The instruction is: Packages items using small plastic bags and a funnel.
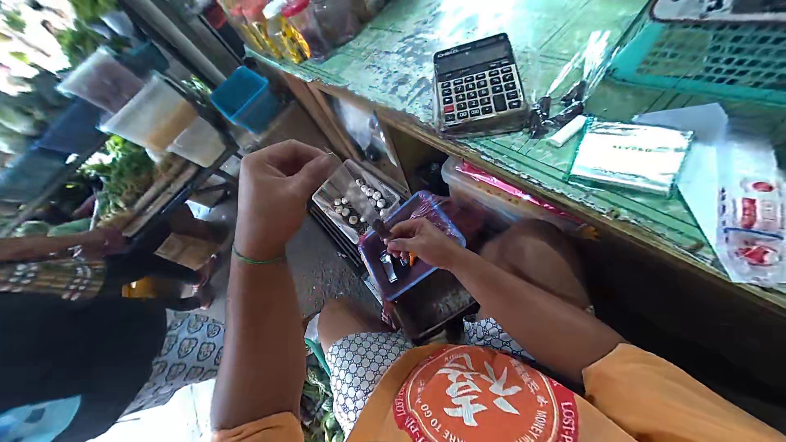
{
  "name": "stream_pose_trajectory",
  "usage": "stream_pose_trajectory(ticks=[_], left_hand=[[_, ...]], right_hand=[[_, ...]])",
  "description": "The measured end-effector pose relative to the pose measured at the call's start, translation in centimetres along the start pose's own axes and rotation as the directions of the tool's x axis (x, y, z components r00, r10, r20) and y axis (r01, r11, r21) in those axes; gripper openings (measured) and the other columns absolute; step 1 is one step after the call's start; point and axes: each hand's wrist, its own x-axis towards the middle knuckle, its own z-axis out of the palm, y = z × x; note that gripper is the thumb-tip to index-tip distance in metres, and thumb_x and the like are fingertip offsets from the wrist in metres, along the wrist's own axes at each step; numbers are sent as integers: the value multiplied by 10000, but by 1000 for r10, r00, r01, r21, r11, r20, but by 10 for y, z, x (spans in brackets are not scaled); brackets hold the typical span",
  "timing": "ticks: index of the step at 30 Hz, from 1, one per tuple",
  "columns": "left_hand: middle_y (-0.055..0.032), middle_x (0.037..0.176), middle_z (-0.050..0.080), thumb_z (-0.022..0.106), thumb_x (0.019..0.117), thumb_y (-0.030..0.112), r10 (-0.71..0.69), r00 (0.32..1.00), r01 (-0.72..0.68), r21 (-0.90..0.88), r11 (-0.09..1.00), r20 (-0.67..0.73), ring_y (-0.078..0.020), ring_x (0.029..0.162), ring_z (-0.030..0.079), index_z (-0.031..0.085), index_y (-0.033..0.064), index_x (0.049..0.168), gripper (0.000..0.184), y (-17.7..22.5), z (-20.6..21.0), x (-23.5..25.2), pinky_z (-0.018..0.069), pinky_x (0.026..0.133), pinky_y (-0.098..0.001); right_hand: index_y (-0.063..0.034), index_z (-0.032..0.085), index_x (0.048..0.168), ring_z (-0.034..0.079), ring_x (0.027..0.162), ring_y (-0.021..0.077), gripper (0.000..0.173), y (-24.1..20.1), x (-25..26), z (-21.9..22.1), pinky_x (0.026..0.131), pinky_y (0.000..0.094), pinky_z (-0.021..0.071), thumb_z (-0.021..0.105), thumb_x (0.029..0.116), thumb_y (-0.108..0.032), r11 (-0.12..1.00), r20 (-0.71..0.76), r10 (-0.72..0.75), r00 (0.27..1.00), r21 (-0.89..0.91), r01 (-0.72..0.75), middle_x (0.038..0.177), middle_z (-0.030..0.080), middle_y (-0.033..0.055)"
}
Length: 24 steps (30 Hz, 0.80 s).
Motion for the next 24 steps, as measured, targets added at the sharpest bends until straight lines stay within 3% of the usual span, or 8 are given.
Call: stream_pose_trajectory(ticks=[3,6,8,10,12,14,21,24], left_hand=[[20,843,736,718,931,83,35,999,-35,-27,999,28,-65,781,709,723,66,959,33,6,4,1,613,751,-242],[37,862,715,711,943,91,66,995,-67,0,998,76,-34,763,677,713,91,976,33,15,7,-3,583,706,-192],[41,865,722,717,936,98,91,993,-93,21,995,79,-28,762,681,720,86,978,44,17,12,-1,589,707,-192],[39,858,728,724,932,114,104,992,-107,36,994,77,-23,767,688,726,78,975,56,14,17,1,597,718,-199],[29,859,732,719,936,111,104,991,-107,24,994,83,-34,773,693,726,73,977,56,11,20,2,600,727,-207],[22,864,736,712,948,117,111,991,-112,9,994,74,-49,788,702,726,65,981,63,7,19,4,607,749,-226],[51,821,723,725,931,110,89,996,-89,56,994,9,-18,743,685,722,78,947,36,0,7,9,593,707,-200],[55,816,720,716,944,128,71,997,-71,62,996,5,-18,748,683,719,83,941,45,-1,3,4,589,713,-201]], right_hand=[[0,645,1182,686,795,127,246,3,6,-3,703,275,582,677,966,-113,999,-19,-30,999,20,31,994,722,76],[-58,558,1378,672,824,153,437,1,7,-4,715,316,581,667,956,-94,997,-72,-66,995,-38,64,1178,679,82],[-88,527,1421,668,816,161,474,2,8,-7,703,325,580,661,967,-96,996,-108,-74,991,-49,69,1198,672,79],[-67,604,1328,673,808,157,369,3,9,-10,694,312,579,659,964,-91,997,-141,-81,987,-29,77,1123,703,82],[-13,687,1139,676,772,146,179,5,8,-10,698,298,579,660,978,-86,997,-169,-75,983,-9,75,973,723,89],[12,711,1032,678,737,126,115,4,5,-11,705,283,580,661,978,-76,997,-152,-78,985,3,79,869,729,80],[19,698,948,685,742,100,85,7,9,-15,753,266,587,643,979,-39,994,-25,-62,998,86,64,808,718,49],[12,700,1005,679,747,123,100,11,10,-14,727,273,580,629,994,-56,995,-57,-69,996,72,73,875,728,77]])
